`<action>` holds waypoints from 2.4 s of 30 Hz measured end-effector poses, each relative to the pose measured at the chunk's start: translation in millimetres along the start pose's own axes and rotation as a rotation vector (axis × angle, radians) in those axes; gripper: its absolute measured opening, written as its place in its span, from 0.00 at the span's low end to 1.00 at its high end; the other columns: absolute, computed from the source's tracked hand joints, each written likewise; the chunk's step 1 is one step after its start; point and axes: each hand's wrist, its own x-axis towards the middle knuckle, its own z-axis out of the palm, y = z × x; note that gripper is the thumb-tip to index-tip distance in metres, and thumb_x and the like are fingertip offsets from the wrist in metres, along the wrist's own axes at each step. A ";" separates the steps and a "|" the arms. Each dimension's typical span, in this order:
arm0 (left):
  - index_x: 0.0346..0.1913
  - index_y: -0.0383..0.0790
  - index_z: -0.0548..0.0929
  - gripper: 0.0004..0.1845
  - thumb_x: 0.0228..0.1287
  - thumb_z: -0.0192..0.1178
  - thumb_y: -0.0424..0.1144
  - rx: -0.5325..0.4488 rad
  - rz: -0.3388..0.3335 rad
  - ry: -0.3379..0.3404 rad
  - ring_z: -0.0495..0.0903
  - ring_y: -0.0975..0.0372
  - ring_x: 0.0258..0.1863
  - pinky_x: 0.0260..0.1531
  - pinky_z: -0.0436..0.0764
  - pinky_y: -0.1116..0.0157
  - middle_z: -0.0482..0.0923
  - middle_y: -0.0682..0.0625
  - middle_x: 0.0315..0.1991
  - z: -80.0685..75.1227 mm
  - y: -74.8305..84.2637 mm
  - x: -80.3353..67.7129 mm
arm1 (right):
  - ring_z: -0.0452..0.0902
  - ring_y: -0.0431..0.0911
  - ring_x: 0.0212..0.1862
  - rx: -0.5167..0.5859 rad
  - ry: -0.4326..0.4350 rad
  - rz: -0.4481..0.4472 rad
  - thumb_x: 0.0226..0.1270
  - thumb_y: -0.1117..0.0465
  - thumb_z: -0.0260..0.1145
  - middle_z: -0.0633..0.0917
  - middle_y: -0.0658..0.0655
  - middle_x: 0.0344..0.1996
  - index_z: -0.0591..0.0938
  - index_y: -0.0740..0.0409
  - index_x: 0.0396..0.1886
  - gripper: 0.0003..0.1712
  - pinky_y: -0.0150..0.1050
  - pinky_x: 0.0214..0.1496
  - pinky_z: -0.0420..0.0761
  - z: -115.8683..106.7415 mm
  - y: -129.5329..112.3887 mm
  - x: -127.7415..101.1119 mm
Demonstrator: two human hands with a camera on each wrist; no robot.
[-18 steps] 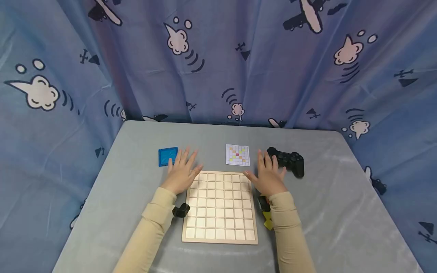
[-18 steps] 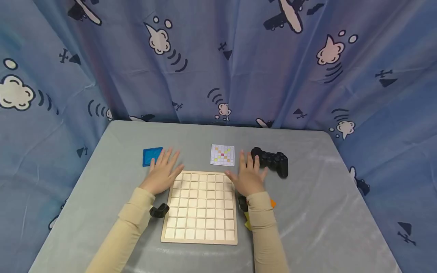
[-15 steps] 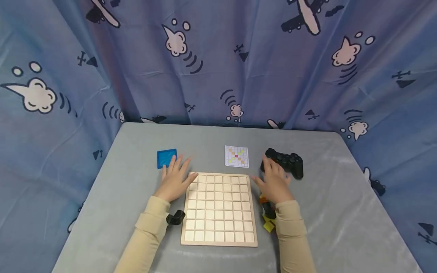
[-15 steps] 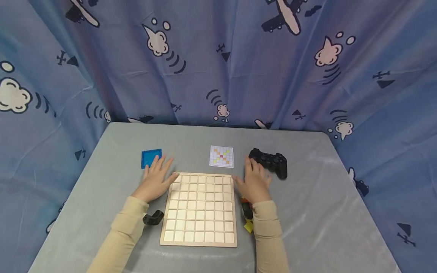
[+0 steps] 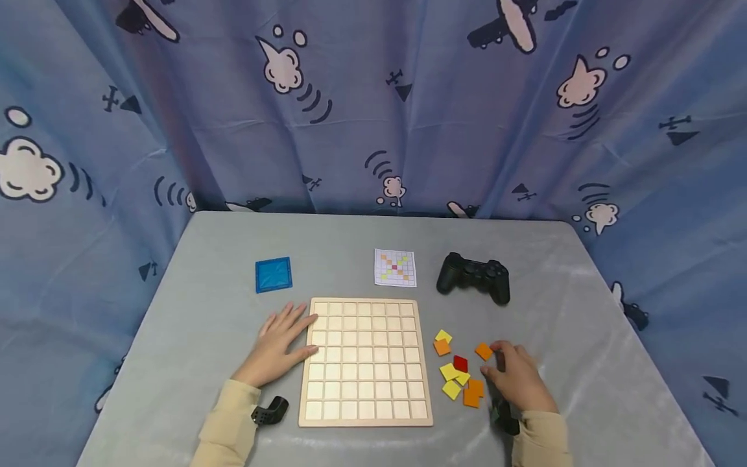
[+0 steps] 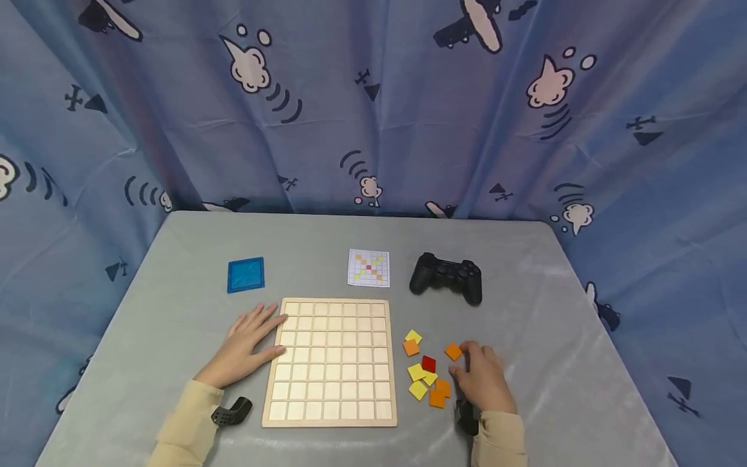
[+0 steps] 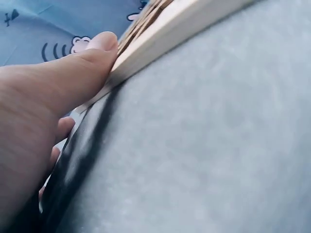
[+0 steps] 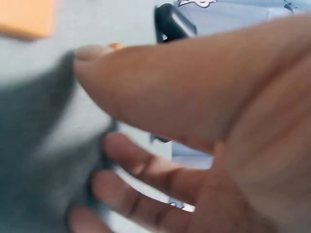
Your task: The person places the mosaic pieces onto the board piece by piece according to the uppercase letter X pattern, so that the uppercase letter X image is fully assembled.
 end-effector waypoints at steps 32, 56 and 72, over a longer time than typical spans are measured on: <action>0.71 0.53 0.67 0.34 0.64 0.57 0.59 0.050 -0.010 0.043 0.49 0.51 0.75 0.72 0.43 0.48 0.56 0.49 0.74 1.2 -0.2 -3.8 | 0.82 0.52 0.37 0.195 0.302 -0.089 0.67 0.70 0.61 0.84 0.62 0.37 0.81 0.60 0.48 0.11 0.46 0.36 0.83 1.3 -26.7 6.9; 0.68 0.50 0.70 0.32 0.63 0.60 0.56 0.057 0.009 0.098 0.54 0.48 0.73 0.70 0.49 0.45 0.60 0.46 0.72 3.4 1.2 -6.1 | 0.82 0.47 0.31 0.572 -0.123 -0.402 0.62 0.73 0.63 0.83 0.57 0.32 0.83 0.63 0.41 0.09 0.34 0.33 0.83 76.6 -186.0 61.6; 0.69 0.53 0.69 0.32 0.63 0.58 0.58 0.056 -0.030 0.053 0.51 0.51 0.75 0.72 0.45 0.48 0.58 0.50 0.74 1.5 1.2 -2.5 | 0.73 0.39 0.29 0.387 -0.078 -0.463 0.61 0.70 0.66 0.83 0.53 0.29 0.84 0.61 0.39 0.07 0.30 0.33 0.76 93.9 -213.0 63.1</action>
